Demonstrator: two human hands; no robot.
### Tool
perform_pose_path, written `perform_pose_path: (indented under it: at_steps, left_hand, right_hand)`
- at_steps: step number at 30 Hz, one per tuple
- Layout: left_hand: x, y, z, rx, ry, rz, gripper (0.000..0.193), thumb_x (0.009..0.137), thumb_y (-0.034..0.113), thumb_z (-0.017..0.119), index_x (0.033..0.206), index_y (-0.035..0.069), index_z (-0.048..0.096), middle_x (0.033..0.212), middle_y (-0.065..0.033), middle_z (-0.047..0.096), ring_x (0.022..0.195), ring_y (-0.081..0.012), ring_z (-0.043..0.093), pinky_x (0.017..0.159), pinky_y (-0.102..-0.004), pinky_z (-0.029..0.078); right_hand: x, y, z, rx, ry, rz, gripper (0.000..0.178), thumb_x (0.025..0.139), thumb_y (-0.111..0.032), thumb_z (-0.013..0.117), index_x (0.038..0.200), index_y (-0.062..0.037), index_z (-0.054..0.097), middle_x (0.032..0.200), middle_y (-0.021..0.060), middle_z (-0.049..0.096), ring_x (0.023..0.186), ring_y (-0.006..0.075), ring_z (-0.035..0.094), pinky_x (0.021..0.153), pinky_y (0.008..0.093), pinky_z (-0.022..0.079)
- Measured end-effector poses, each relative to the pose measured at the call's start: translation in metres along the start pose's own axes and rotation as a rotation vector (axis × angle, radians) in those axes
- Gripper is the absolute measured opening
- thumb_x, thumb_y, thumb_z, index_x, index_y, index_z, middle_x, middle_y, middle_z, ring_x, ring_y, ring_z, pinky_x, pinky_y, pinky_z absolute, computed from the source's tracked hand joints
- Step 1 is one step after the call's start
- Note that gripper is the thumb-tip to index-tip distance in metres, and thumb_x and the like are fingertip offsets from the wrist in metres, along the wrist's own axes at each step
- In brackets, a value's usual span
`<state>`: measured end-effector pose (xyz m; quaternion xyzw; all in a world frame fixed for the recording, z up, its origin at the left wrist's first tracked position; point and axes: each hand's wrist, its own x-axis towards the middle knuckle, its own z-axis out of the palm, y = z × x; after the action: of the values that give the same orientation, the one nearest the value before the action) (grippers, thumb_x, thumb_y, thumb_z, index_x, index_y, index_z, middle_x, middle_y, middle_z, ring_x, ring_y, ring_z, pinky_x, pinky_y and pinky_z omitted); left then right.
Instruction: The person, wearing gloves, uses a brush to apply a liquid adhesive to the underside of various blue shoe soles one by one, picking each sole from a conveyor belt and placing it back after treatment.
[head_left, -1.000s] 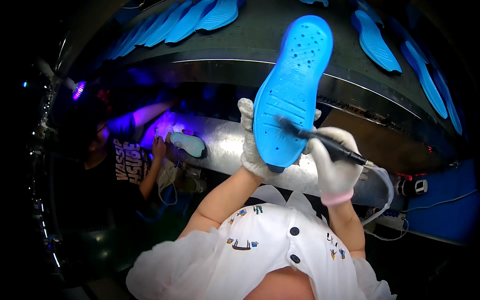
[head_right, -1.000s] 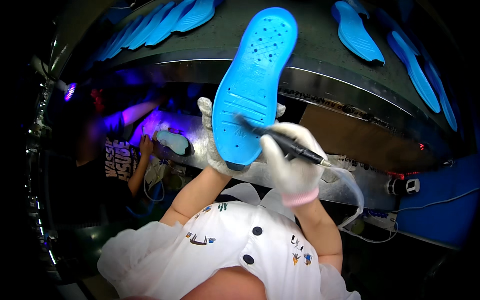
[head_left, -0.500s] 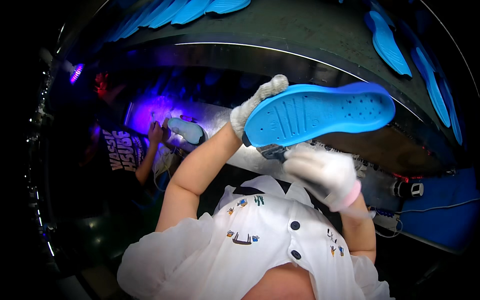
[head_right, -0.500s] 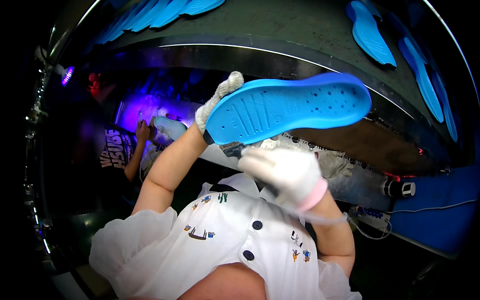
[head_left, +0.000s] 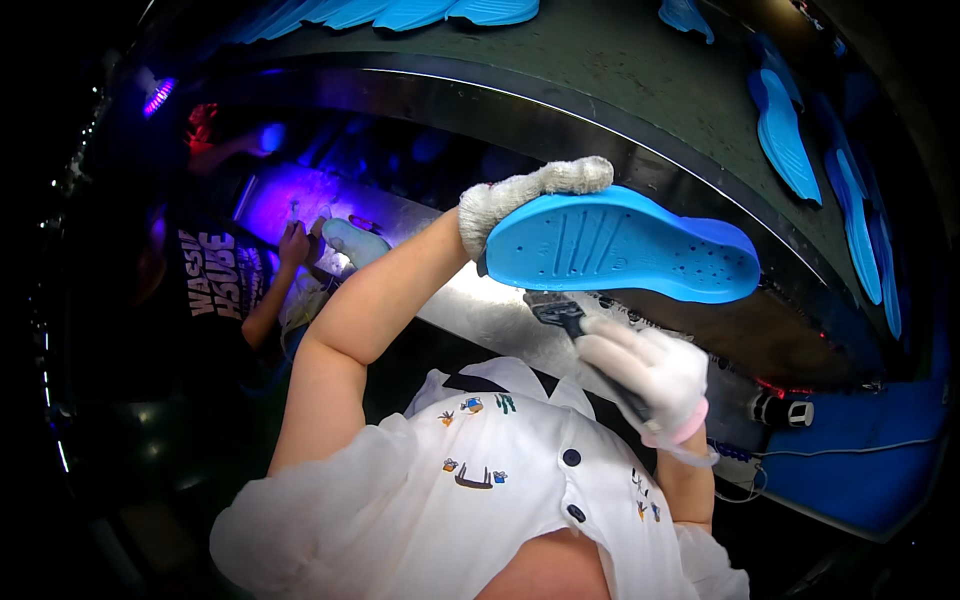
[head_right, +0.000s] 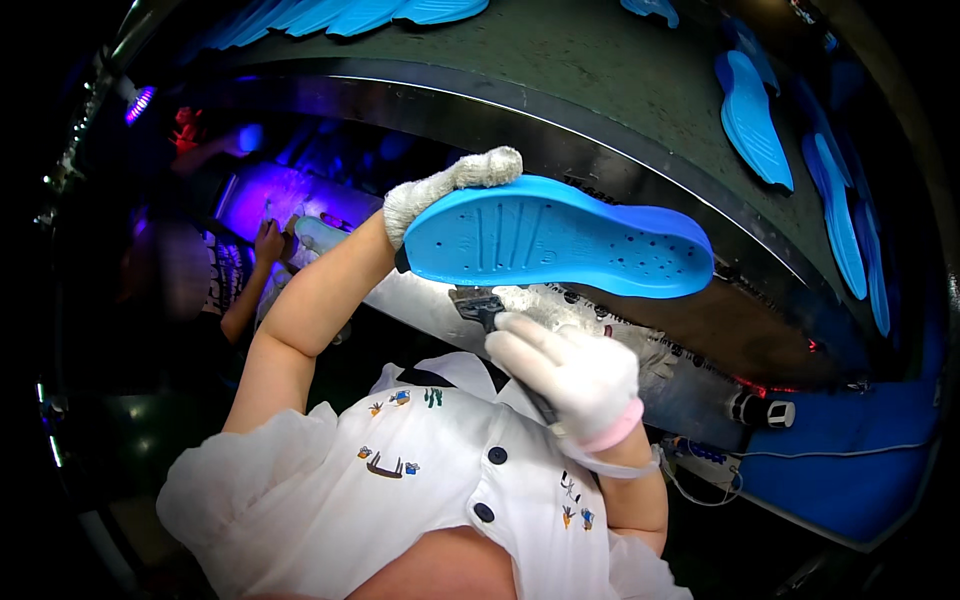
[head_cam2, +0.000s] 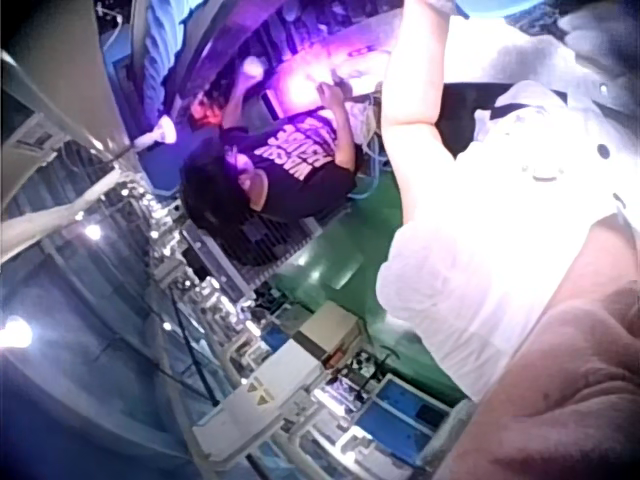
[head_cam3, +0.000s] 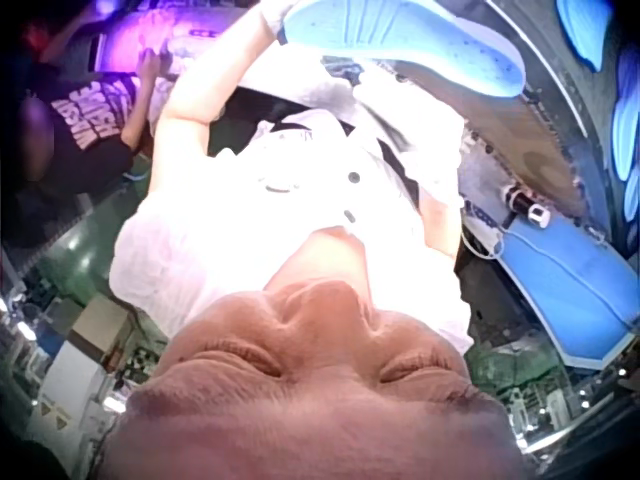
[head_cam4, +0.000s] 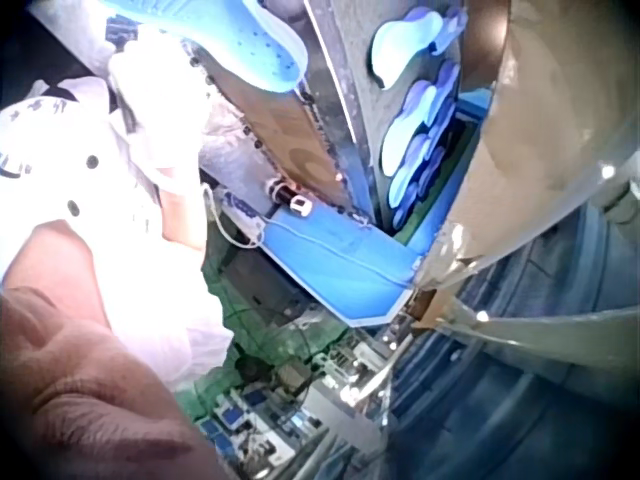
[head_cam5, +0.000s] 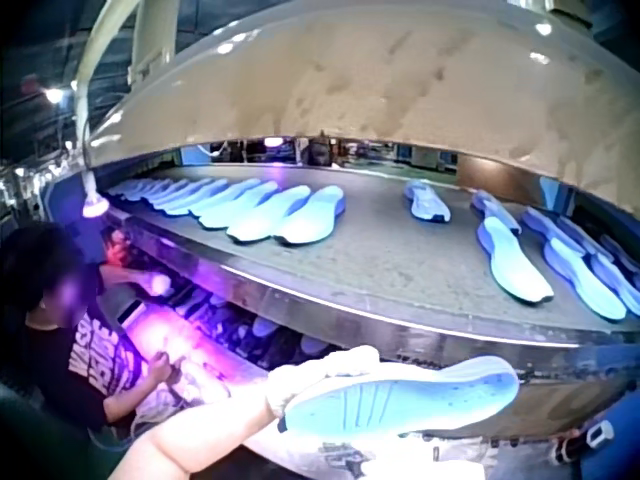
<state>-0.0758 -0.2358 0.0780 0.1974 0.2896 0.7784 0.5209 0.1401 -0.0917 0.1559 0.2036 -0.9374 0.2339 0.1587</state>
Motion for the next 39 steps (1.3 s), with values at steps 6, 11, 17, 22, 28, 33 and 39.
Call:
perform_pose_path:
  at_steps: [6,11,17,22,28,33,39]
  left_hand:
    - [-0.009,0.016,0.021,0.295,0.123,-0.004,0.059,0.091,0.055,0.063,0.129,0.01,0.062,0.116,-0.0147,0.067,0.103,-0.0244,0.068,0.088,-0.0378,0.059]
    - [-0.021,0.028,0.045,0.349,0.299,-0.028,0.064,0.09,0.057,0.063,0.131,0.007,0.059,0.115,-0.0168,0.067,0.097,-0.0281,0.07,0.077,-0.0434,0.061]
    - [-0.025,0.027,0.046,0.345,0.373,0.067,0.067,0.095,0.053,0.057,0.142,0.006,0.051,0.133,-0.0149,0.058,0.116,-0.0259,0.06,0.094,-0.0413,0.053]
    - [-0.027,0.02,0.019,0.279,0.351,0.204,0.069,0.091,0.052,0.065,0.141,0.007,0.054,0.134,-0.0145,0.061,0.12,-0.0234,0.063,0.096,-0.0415,0.057]
    - [0.003,0.044,0.041,-0.2,-0.201,-0.076,0.089,0.087,0.073,0.056,0.144,0.006,0.045,0.121,-0.0282,0.062,0.094,-0.0398,0.071,0.082,-0.0426,0.063]
    - [0.072,0.027,0.074,-0.634,-0.336,-0.064,0.088,0.092,0.07,0.048,0.146,0.002,0.03,0.13,-0.0318,0.048,0.111,-0.0459,0.061,0.084,-0.0535,0.06]
    - [0.151,0.024,0.089,-0.748,-0.013,-0.11,0.06,0.102,0.04,0.042,0.147,0.002,0.031,0.14,-0.0288,0.047,0.122,-0.0259,0.059,0.08,-0.0431,0.057]
  right_hand:
    - [-0.005,0.012,-0.003,-0.099,0.043,-0.068,0.026,0.069,-0.011,0.076,0.095,-0.0061,0.074,0.103,0.0159,0.074,0.064,0.0236,0.065,0.059,0.0306,0.051]
    - [0.0,0.028,-0.011,0.053,0.193,0.012,0.027,0.068,-0.007,0.077,0.095,-0.0069,0.074,0.103,0.0159,0.074,0.062,0.0247,0.062,0.059,0.0321,0.05]
    - [-0.003,0.025,-0.024,-0.135,0.245,0.017,0.021,0.075,-0.013,0.068,0.094,-0.0104,0.075,0.105,0.0094,0.074,0.06,0.0201,0.061,0.057,0.0296,0.052]
    - [-0.008,0.03,-0.032,-0.068,0.288,-0.004,0.031,0.066,0.0,0.08,0.096,-0.0033,0.073,0.102,0.0173,0.074,0.066,0.0247,0.065,0.063,0.0314,0.051]
    - [-0.016,0.032,-0.025,0.263,0.36,-0.045,0.026,0.073,-0.015,0.077,0.095,-0.0022,0.074,0.096,0.017,0.075,0.079,0.0247,0.072,0.063,0.0301,0.05]
    - [-0.026,0.04,-0.018,0.368,0.705,0.163,0.035,0.065,0.008,0.079,0.097,0.0003,0.07,0.098,0.0205,0.074,0.084,0.0286,0.073,0.076,0.0334,0.057]
    - [-0.037,0.04,-0.011,0.473,0.865,0.377,0.032,0.071,0.014,0.067,0.101,0.0051,0.063,0.104,0.023,0.072,0.091,0.0239,0.071,0.083,0.0328,0.057]
